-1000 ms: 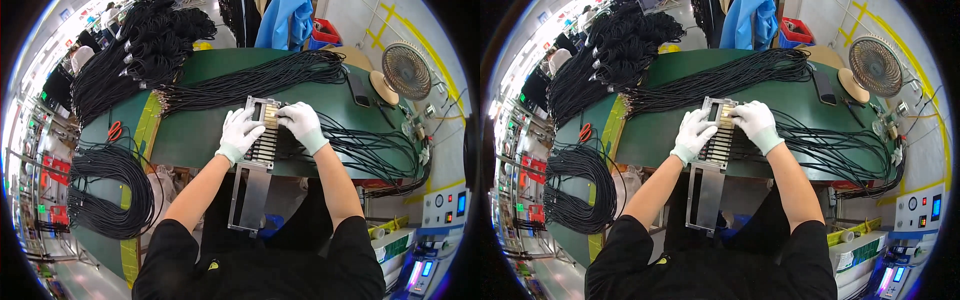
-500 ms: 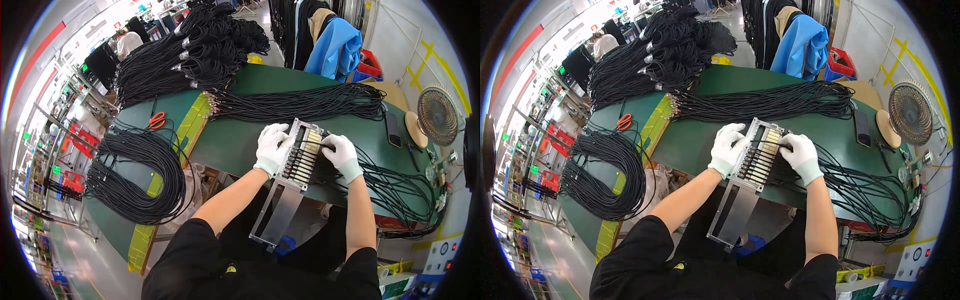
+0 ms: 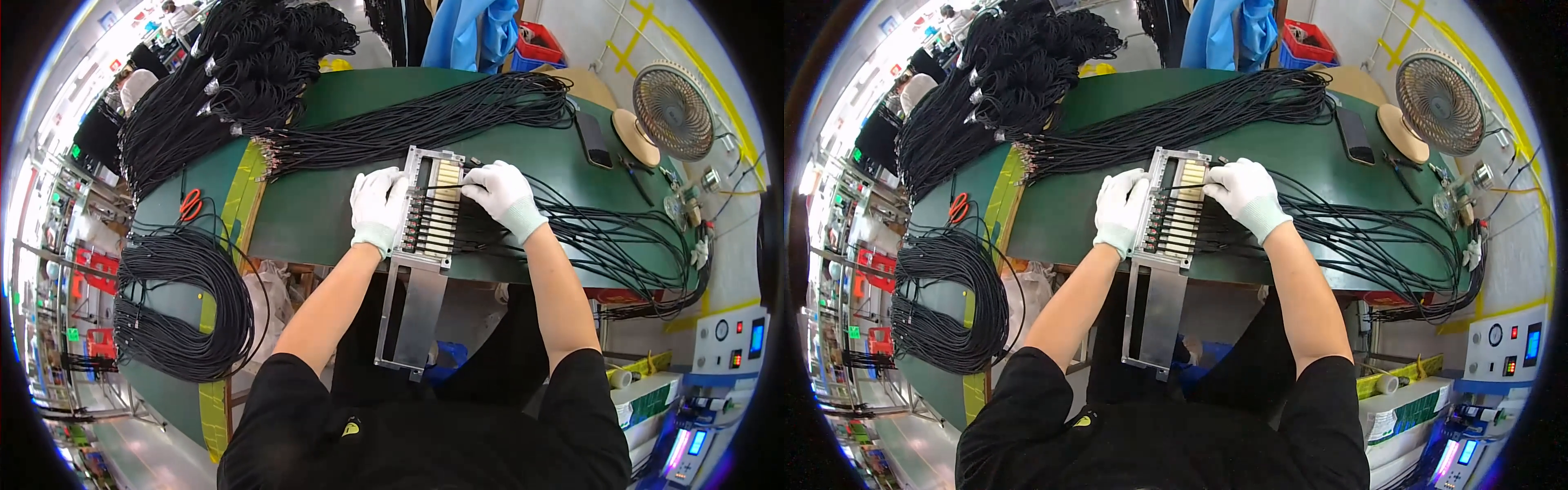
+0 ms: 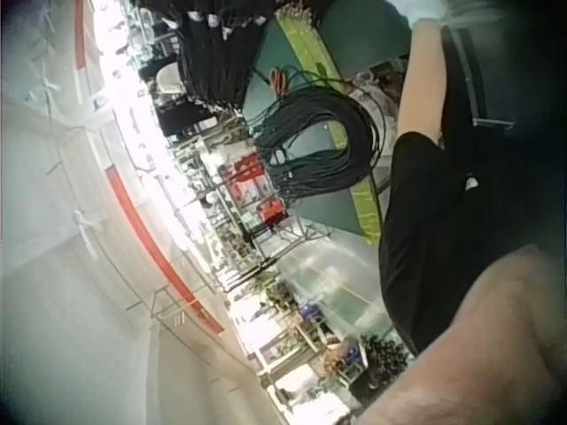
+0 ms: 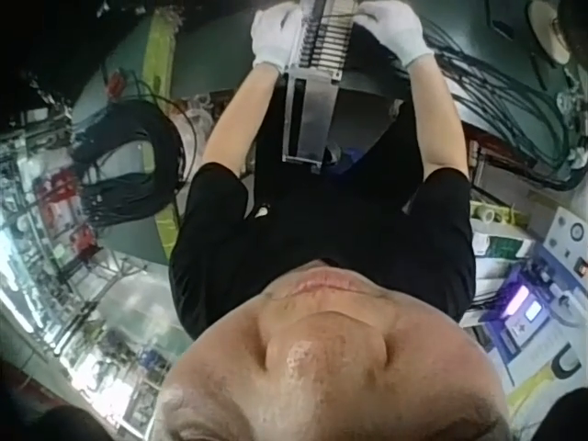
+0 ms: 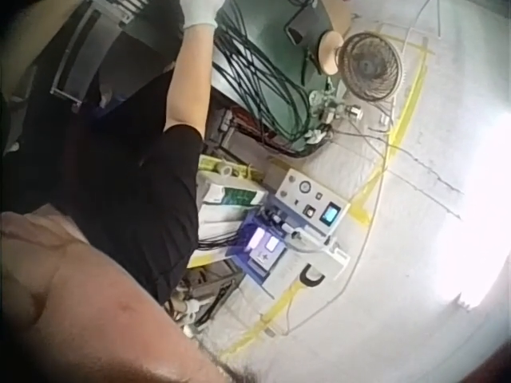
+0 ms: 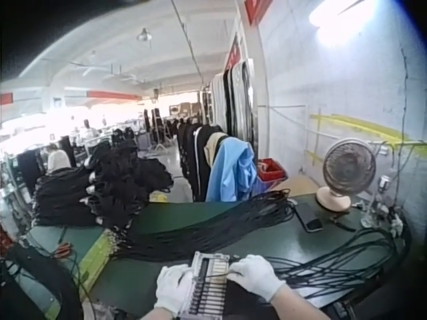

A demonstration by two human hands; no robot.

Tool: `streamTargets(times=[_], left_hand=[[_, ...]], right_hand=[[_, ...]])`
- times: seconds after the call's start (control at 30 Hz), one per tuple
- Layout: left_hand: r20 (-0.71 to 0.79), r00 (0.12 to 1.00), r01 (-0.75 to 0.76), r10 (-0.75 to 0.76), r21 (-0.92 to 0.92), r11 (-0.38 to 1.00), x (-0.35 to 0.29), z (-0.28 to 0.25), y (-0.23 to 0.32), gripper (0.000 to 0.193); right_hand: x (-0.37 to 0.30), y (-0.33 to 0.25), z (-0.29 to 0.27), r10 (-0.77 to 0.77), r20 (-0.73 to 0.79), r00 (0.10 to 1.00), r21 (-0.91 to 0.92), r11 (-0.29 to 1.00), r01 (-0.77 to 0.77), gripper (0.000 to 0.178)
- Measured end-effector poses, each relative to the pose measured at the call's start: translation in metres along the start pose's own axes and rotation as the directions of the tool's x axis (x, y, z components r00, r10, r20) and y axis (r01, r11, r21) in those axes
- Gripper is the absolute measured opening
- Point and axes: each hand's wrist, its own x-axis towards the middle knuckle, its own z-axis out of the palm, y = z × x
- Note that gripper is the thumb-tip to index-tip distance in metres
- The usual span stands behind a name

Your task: The person inserts wires into a connector by hand, assembling a wire harness.

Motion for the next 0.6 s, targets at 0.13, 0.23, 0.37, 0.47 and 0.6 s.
streamTargets(times=[0.13, 0.23, 0.37, 0.47, 0.6], left_hand=[[0.039, 0.999, 0.013, -0.013, -0.015, 1.0, -0.002, 0.0, -0.005, 0.022], [0.064, 0.997, 0.047, -0.045, -0.029, 0.998, -0.003, -0.001, 0.0, 0.023], [0.085, 0.994, 0.07, -0.069, -0.009, 0.998, -0.002, -0.002, 0.002, 0.024], [0.082, 0.995, 0.058, -0.056, -0.02, 0.998, -0.002, -0.004, 0.001, 0.025], [0.08, 0.996, 0.032, -0.031, -0.016, 0.999, -0.002, -0.004, -0.001, 0.025]], right_hand=[[0.0, 0.001, 0.001, -0.057, -0.007, 0.998, -0.067, 0.996, 0.056, 0.016], [-0.001, 0.003, 0.002, -0.066, 0.004, 0.998, -0.105, 0.992, 0.067, 0.016], [-0.001, 0.003, 0.0, -0.069, 0.05, 0.996, -0.166, 0.983, 0.076, 0.016], [-0.001, -0.002, -0.004, -0.061, 0.047, 0.997, -0.16, 0.985, 0.067, 0.016], [0.0, -0.008, -0.006, -0.041, 0.064, 0.997, -0.169, 0.984, 0.051, 0.016]])
